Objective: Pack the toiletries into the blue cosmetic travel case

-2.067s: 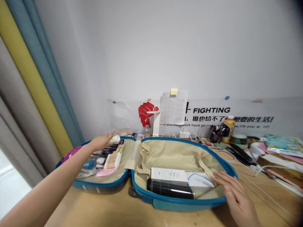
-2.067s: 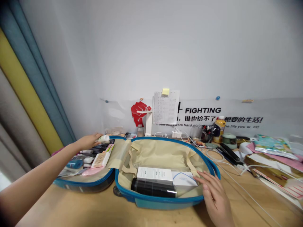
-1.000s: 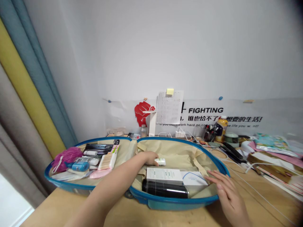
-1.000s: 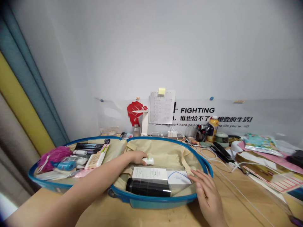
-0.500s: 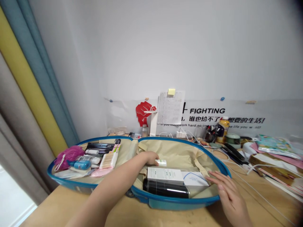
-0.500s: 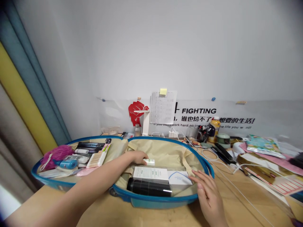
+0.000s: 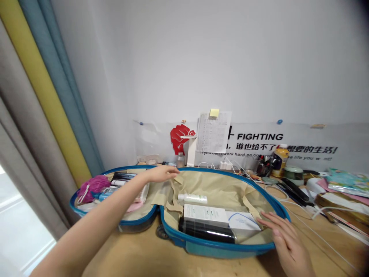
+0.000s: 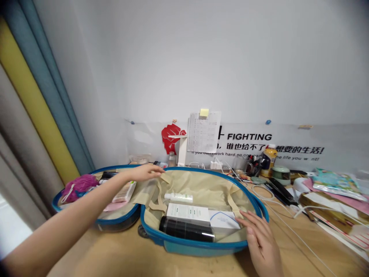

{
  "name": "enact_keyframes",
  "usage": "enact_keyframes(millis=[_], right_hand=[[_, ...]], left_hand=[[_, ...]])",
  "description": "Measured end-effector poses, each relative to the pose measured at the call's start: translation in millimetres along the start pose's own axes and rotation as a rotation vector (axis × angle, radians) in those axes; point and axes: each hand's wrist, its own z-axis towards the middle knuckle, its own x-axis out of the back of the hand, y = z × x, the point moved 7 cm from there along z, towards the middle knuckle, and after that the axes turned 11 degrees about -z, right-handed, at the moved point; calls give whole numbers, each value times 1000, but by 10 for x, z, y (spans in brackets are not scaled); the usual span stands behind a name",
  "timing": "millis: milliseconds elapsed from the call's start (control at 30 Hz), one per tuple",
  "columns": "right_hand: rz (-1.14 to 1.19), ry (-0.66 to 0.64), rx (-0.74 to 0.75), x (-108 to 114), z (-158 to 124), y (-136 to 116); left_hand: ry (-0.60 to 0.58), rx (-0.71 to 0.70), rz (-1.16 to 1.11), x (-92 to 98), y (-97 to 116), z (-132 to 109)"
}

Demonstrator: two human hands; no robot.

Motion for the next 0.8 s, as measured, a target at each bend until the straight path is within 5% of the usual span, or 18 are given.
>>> enact_keyframes(millis=[167,333,600,800], right_hand=[[1,-20,-24,-53,-45,59],[-3,-26,-23,-89,-71,96],[-7,-42,-44,-95,-62,99],[-8,-21,-28,-70,-54,80]], left_hand=[[126,238,74,658,-887,-796],[159,421,147,850,-1553,-1384],[121,471,274,680,-1825,-1835],[135,471,412,573,-1903,-1950]])
